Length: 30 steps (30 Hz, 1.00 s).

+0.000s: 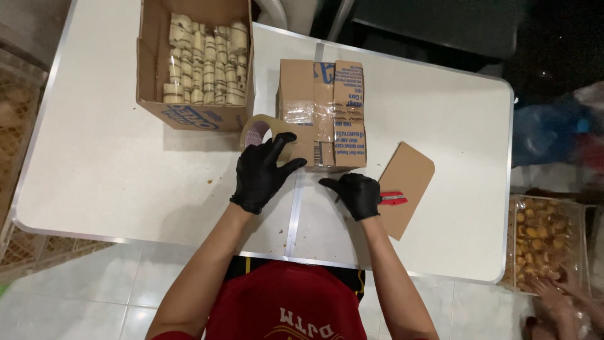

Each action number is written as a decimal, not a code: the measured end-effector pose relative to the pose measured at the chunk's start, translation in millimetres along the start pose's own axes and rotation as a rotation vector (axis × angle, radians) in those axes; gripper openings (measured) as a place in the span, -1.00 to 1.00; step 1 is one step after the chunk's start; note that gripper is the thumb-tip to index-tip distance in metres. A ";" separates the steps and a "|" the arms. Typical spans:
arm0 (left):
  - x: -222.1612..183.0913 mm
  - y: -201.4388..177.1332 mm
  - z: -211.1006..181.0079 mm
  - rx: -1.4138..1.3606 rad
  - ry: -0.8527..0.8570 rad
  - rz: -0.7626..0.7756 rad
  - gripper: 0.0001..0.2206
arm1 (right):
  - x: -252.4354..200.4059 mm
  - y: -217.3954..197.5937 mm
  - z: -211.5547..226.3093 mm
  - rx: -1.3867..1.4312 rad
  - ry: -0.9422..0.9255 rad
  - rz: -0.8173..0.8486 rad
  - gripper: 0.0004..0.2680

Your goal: Packing cylindrical wrapped items into cardboard boxes and sealing them with tape

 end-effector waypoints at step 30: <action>-124.2 -18.9 -8.9 -0.418 -0.425 0.030 -0.57 | -5.8 -39.9 96.8 1.144 0.168 0.155 -0.93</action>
Point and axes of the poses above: each hand's wrist, its own x-axis towards the middle knuckle, its own y-axis out of the palm, z = x × y, the point moved 3 cm from there along x, towards the middle knuckle, and after that the axes turned 6 degrees about x, right-handed, at the moved point
